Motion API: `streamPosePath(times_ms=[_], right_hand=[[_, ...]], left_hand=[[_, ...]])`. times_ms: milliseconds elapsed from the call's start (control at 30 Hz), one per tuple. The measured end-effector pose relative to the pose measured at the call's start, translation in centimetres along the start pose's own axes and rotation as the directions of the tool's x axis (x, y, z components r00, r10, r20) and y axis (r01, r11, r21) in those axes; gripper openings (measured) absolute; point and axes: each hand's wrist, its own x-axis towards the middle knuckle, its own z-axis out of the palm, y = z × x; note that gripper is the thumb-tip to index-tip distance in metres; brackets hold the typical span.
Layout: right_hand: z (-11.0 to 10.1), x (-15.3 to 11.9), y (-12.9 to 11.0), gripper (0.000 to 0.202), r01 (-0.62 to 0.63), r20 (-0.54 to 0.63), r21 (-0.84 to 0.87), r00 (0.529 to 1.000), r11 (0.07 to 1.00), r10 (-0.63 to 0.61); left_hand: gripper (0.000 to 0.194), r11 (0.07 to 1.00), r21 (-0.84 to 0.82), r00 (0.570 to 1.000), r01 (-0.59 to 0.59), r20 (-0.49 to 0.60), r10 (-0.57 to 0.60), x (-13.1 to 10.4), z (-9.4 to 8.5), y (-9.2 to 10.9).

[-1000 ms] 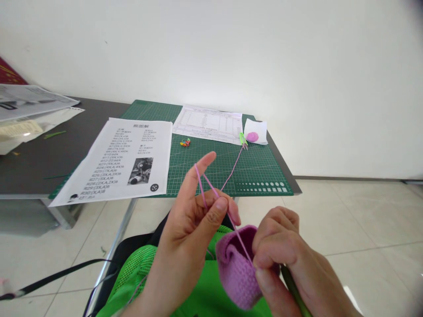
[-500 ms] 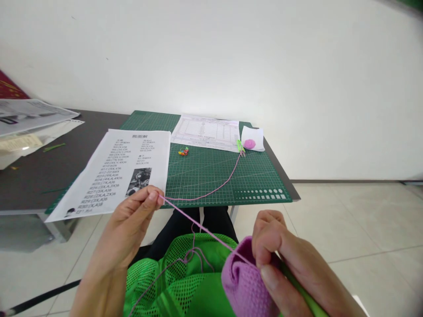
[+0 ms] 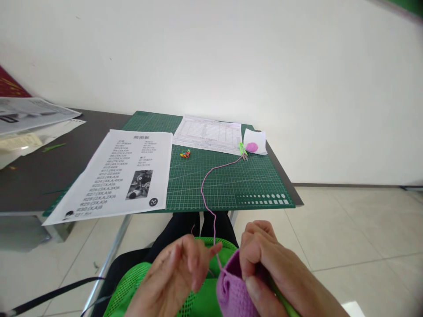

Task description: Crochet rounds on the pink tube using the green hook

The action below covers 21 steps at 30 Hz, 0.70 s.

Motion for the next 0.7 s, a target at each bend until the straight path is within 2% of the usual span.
streamPosePath(times_ms=[100,200,300,333,367,433,500,600,633,700], right_hand=[[1.0,-0.3,0.1,0.016,0.050,-0.002,0.033,0.999,0.998,-0.049],[1.2,-0.6,0.2,0.015,0.095,-0.016,0.062,0.995,0.994,-0.094],[0.7,-0.9,0.2,0.014,0.097,-0.016,0.090,0.995,0.991,-0.096],[0.5,-1.0,0.1,0.014,0.068,-0.004,0.100,0.998,0.993,-0.067],[0.4,-1.0,0.1,0.015,0.031,0.010,0.107,0.999,0.994,-0.032],[0.4,-1.0,0.1,0.016,-0.016,0.040,0.119,0.999,0.993,0.012],[0.6,-0.7,0.2,0.016,0.007,0.063,0.127,0.998,0.992,-0.015],[0.9,-0.4,0.2,0.019,0.043,0.117,0.131,0.991,0.990,-0.059],[0.9,-0.4,0.1,0.020,0.045,0.137,0.127,0.989,0.991,-0.063],[0.6,-0.5,0.0,0.022,0.045,0.169,0.117,0.984,0.992,-0.065]], left_hand=[[0.017,0.981,-0.191,1.000,0.007,0.004,-0.006,1.7,1.0,0.9],[0.024,0.969,-0.244,0.999,-0.041,-0.013,0.039,2.1,0.7,2.4],[0.021,0.985,-0.163,0.999,-0.051,-0.006,0.051,1.1,-0.5,2.5],[0.036,0.993,-0.110,0.999,-0.032,0.004,0.033,0.6,-0.8,2.1],[0.041,0.998,-0.059,1.000,-0.007,0.007,0.008,0.2,-1.1,1.6],[0.039,1.000,0.013,1.000,0.029,0.008,-0.029,-0.1,-1.2,0.3],[0.042,0.999,0.026,0.999,0.034,0.006,-0.034,0.2,-0.8,-0.4],[0.039,1.000,0.008,0.999,-0.011,-0.046,0.012,1.3,0.1,0.1],[0.033,0.998,0.021,0.995,-0.057,-0.075,0.059,1.6,0.3,0.6],[0.035,0.983,0.096,0.978,-0.157,-0.119,0.168,1.8,0.3,1.5]])
